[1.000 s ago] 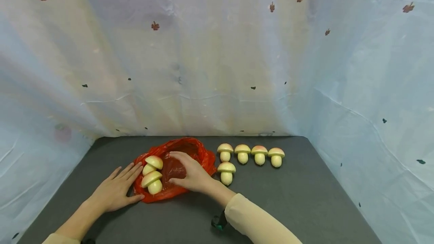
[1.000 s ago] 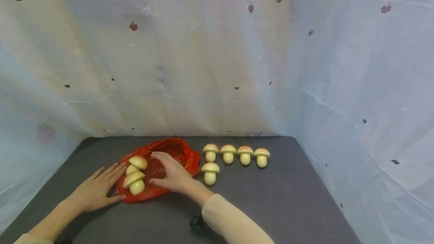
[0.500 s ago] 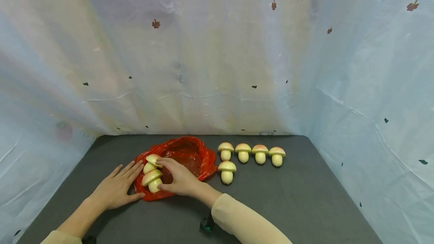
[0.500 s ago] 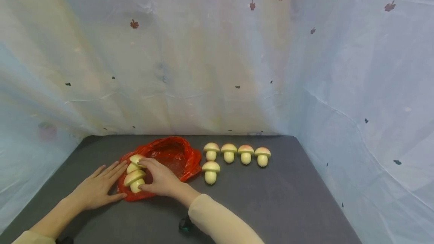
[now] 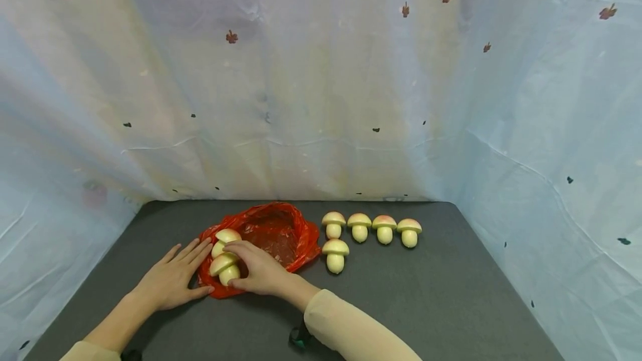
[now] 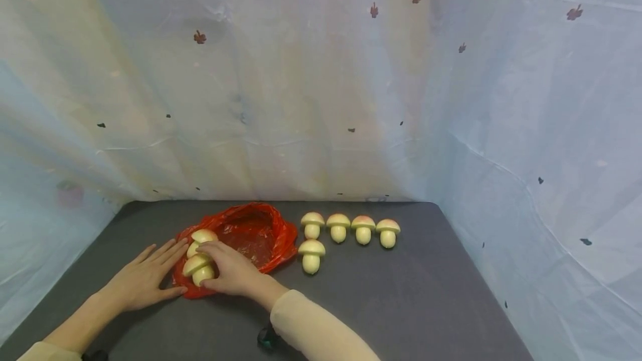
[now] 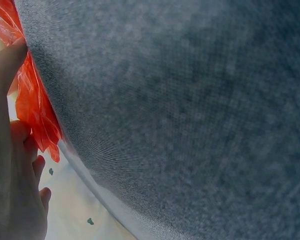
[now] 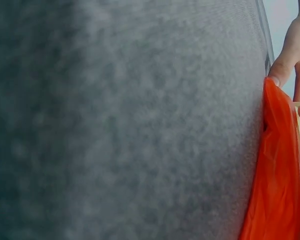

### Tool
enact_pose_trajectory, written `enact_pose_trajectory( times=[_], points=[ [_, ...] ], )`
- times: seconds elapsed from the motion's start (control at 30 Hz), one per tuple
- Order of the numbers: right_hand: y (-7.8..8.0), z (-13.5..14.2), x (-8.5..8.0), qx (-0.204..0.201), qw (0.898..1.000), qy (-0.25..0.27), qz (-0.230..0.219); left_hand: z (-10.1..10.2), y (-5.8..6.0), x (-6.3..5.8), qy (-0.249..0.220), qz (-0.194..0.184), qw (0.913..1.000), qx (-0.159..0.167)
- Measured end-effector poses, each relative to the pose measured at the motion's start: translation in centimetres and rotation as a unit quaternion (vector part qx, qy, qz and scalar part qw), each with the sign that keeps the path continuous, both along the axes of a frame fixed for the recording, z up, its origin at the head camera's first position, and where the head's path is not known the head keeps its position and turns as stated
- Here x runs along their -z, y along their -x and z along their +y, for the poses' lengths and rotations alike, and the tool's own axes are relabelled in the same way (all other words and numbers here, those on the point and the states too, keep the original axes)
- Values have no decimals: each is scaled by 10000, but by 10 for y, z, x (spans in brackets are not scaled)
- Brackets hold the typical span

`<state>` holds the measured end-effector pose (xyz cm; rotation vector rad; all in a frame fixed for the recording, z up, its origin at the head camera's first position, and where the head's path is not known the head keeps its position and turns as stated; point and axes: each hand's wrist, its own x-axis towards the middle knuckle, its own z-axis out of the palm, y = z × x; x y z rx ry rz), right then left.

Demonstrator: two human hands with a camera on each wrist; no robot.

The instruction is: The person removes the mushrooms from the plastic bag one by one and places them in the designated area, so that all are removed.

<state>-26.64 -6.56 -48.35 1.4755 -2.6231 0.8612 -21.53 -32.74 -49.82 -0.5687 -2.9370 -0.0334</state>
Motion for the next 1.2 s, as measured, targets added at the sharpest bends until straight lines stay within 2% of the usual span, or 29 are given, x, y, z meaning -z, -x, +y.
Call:
enact_pose_trajectory(
  times=[0.33, 0.63, 1.2],
  points=[
    [0, -3, 5, 80, 9999, -126, -5, 1, 1, 2, -30, 192, 9998, 90],
    [1, -4, 7, 62, 9998, -142, -99, 3, 0, -1, 48, -92, 9999, -15],
    [-2, -5, 3, 8, 9999, -26, -103, 2, -2, -3, 107, -97, 9999, -48]
  ],
)
